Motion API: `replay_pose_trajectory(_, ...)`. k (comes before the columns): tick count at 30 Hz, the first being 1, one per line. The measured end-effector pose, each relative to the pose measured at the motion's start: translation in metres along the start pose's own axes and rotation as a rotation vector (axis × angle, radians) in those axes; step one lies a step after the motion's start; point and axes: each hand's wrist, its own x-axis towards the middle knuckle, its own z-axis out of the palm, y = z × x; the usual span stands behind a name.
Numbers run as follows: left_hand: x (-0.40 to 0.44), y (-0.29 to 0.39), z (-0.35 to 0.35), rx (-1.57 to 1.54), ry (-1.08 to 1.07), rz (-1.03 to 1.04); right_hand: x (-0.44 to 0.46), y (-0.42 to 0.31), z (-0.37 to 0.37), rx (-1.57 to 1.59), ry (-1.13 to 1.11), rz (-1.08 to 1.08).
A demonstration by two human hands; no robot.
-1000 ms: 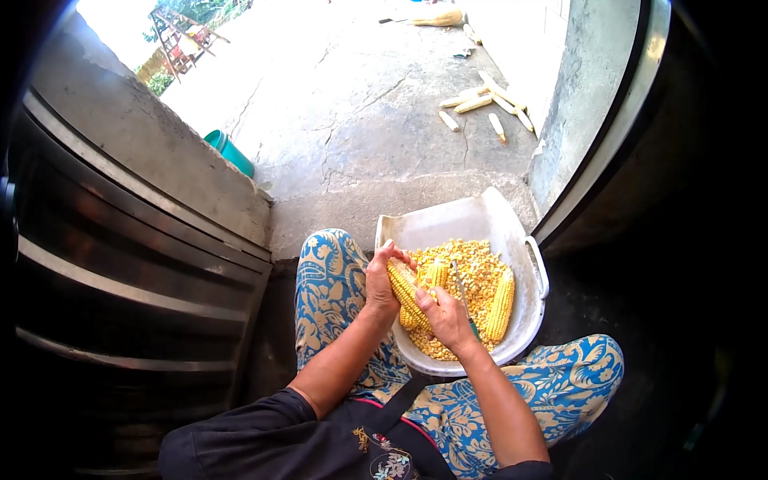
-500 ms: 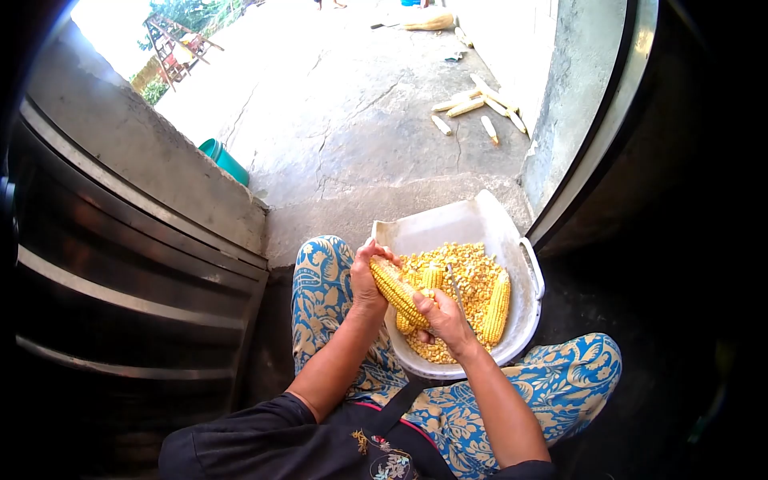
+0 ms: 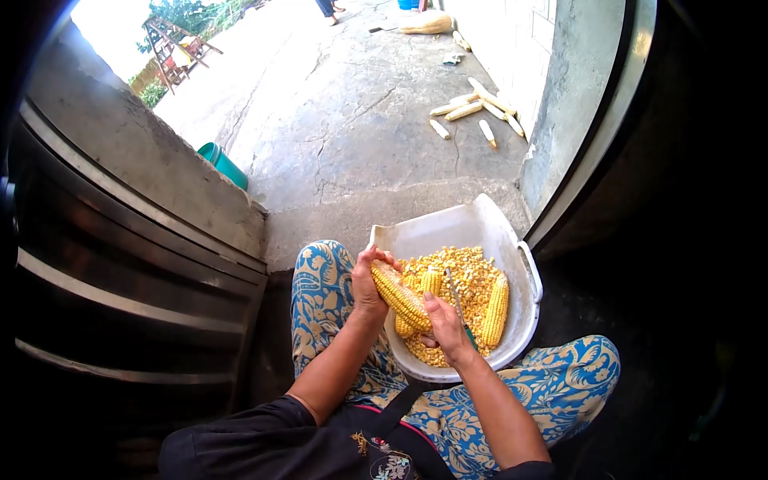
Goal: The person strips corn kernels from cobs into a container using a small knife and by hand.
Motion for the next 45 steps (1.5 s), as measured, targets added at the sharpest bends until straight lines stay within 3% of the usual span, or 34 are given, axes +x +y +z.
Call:
replay_pose_trajectory(3, 0.008, -0.001, -0.006, -0.136, 0.003, -0.028, -0.002, -0.007, 0.002, -0.028, -0.1, -0.051)
replay_pose_trajectory(6, 0.009, -0.001, -0.008, -0.141, 0.007, -0.039, 0.001, -0.005, 0.0, -0.251, -0.096, -0.089)
replay_pose_trajectory(8, 0.007, -0.004, -0.006, -0.11, 0.012, -0.028, 0.007, 0.007, -0.003, -0.665, 0.103, -0.427)
replay_pose_trajectory(13, 0.006, -0.01, -0.009, -0.067, 0.027, -0.059, -0.001, 0.0, 0.002, -0.7, 0.146, -0.376)
replay_pose_trajectory(24, 0.003, -0.015, -0.008, 0.094, 0.051, -0.025, 0.009, 0.02, -0.009, -0.494, 0.144, -0.342)
replay_pose_trajectory(26, 0.003, -0.018, -0.01, 0.136, 0.013, 0.026, 0.003, 0.013, -0.004, -0.199, 0.22, -0.051)
replay_pose_trajectory(27, 0.001, -0.017, -0.007, 0.138, 0.009, 0.021, 0.002, 0.013, -0.005, -0.196, 0.226, -0.052)
replay_pose_trajectory(33, 0.001, -0.011, -0.003, 0.097, 0.017, -0.027, -0.002, 0.008, -0.001, -0.056, 0.091, -0.014)
replay_pose_trajectory(35, 0.007, -0.009, -0.007, 0.008, 0.013, -0.066, -0.004, -0.002, -0.001, 0.002, -0.14, -0.053)
replay_pose_trajectory(43, 0.011, -0.003, -0.009, -0.122, 0.066, -0.062, 0.002, -0.001, -0.005, -0.105, -0.179, -0.017)
replay_pose_trajectory(45, 0.01, -0.007, -0.009, -0.092, 0.056, -0.066, -0.002, -0.001, -0.004, -0.142, -0.075, -0.003)
